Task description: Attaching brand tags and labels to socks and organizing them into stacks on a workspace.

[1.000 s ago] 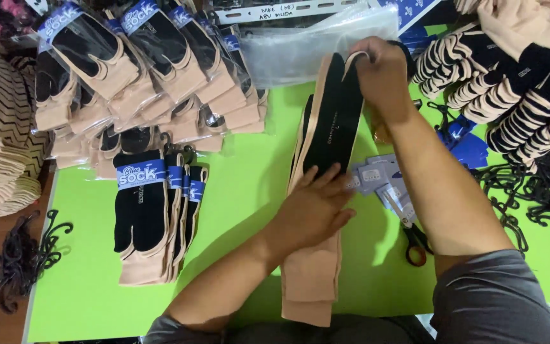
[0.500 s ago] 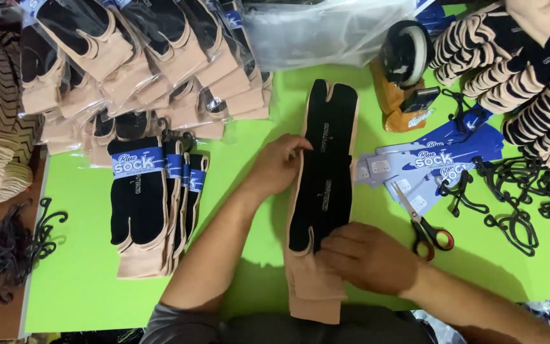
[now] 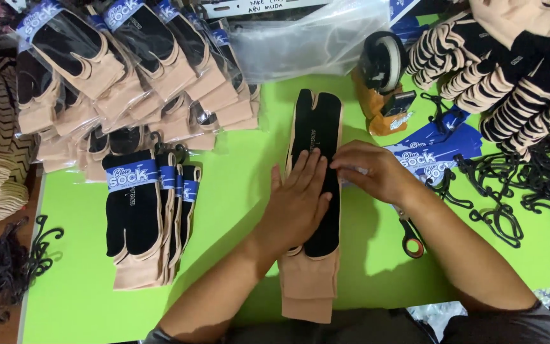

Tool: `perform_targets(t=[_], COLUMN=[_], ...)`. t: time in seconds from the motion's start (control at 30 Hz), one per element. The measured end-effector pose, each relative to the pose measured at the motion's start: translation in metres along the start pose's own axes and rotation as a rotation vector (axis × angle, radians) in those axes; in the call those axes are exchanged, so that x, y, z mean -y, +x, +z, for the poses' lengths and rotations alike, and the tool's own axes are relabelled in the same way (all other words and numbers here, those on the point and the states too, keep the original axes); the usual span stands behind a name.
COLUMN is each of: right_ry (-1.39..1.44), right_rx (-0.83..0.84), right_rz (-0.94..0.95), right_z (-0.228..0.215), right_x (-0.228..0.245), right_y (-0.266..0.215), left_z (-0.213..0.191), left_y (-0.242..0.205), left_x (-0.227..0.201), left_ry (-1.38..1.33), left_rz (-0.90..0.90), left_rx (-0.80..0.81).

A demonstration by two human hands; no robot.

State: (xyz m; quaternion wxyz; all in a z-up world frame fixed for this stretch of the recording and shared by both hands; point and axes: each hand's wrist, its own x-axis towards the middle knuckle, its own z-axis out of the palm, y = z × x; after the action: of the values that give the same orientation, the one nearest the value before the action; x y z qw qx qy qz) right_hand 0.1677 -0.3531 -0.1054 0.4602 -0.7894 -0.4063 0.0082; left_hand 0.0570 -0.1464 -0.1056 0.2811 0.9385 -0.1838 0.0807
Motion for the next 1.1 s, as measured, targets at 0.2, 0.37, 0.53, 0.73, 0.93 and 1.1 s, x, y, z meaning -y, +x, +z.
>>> perform_targets(t=[0.2,0.37,0.53,0.73,0.93,1.1], right_ry=[-0.293,-0.234,-0.602,-0.792,-0.390,-0.717], right_rx=[-0.095,-0.188,-0.134,0.209,-0.300,-0.309], right_rz=[-0.123,0.038,0.958,1.458,1.095,0.322], right_z=[0.000,-0.070,-0.155,-0.148,-0.142,-0.139], right_x=[-0.005,-0.006,0.004,0.004,-0.025,0.018], right_y=[-0.003,-0.065,-0.149,-0.192,-0.189,-0.141], left_z=[-0.007,-0.021,-0.011,-0.007,-0.018,-0.034], left_y=[0.001,0.011,0.010,0.007,0.009,0.014], left_x=[0.004,-0.003,0.002,0.004,0.005,-0.001], left_ry=[-0.072,-0.044,0.118,0.167,-0.012,-0.306], left_rz=[-0.059,-0.053,0.004,0.043,-0.010,0.179], left_rx=[0.148,0.293,0.248,0.134,0.175,-0.327])
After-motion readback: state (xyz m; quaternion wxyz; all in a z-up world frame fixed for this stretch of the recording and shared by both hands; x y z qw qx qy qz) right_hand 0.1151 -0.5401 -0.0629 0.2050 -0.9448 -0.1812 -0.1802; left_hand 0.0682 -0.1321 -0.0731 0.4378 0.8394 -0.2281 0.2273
